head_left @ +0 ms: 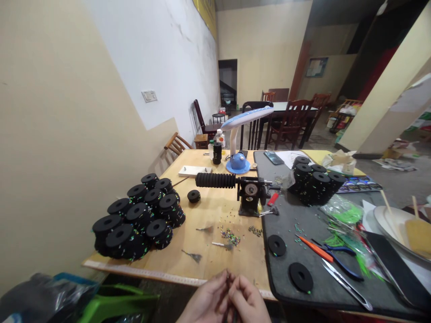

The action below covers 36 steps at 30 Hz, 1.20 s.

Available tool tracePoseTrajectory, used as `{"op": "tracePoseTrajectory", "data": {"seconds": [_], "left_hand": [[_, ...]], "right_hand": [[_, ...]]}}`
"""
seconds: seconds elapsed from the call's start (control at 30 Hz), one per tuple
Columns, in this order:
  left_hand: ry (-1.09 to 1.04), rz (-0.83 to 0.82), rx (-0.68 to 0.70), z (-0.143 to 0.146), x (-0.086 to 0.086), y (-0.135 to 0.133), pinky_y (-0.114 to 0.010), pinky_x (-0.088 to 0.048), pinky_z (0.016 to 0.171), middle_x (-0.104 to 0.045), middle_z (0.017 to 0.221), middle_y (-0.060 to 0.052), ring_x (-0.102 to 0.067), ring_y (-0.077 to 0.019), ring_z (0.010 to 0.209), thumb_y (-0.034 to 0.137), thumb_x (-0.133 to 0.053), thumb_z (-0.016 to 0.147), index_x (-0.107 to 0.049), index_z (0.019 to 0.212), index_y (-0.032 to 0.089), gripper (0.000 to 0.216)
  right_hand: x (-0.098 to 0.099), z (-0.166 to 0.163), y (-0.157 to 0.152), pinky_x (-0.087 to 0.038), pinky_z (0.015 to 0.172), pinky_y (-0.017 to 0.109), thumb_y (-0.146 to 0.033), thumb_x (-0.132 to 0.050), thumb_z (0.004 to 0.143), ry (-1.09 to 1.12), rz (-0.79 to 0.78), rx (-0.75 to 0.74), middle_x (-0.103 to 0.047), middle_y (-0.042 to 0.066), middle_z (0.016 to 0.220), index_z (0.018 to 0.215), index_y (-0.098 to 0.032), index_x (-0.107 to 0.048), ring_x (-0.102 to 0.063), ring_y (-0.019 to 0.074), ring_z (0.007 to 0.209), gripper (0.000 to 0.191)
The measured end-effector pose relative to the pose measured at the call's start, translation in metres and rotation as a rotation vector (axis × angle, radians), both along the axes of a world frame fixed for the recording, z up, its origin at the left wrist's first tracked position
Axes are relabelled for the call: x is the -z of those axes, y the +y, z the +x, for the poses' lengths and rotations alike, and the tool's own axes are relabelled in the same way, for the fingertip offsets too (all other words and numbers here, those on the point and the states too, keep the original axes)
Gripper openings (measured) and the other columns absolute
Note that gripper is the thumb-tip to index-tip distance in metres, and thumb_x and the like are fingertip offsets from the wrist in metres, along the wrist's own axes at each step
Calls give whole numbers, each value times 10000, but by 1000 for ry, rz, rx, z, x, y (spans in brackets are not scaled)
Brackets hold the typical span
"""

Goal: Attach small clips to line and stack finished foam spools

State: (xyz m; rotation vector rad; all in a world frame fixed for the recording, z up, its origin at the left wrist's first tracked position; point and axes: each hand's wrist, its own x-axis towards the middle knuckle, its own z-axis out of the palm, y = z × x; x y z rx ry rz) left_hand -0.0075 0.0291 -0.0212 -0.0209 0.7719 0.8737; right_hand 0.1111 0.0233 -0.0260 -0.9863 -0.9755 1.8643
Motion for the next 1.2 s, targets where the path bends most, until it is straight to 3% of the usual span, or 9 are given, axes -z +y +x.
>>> {"op": "tracePoseTrajectory", "data": {"seconds": [0.57,0.83,1.2], "left_hand": [[18,30,-19,2,-6,-1,-209,-409,340,-660,584,9,-572,-125,379,266,-714,801,-664,762,136,145],[22,23,-22,3,-5,0,-215,-412,341,-684,631,-6,-616,-144,425,265,-724,792,-655,766,136,149],[84,70,-20,3,-6,-1,-225,-384,326,-633,585,22,-515,-109,357,289,-729,780,-651,775,141,168]], "right_hand": [[7,0,0,-288,364,161,-638,-672,723,-4,7,-6,-673,-10,522,663,-208,-465,-530,87,362,481],[7,2,-1,-236,341,152,-663,-651,721,-18,12,-15,-656,-17,511,669,-208,-457,-511,77,354,498],[10,2,0,-245,333,141,-683,-639,714,-21,9,-1,-669,-11,512,672,-208,-443,-509,71,345,515]]}}
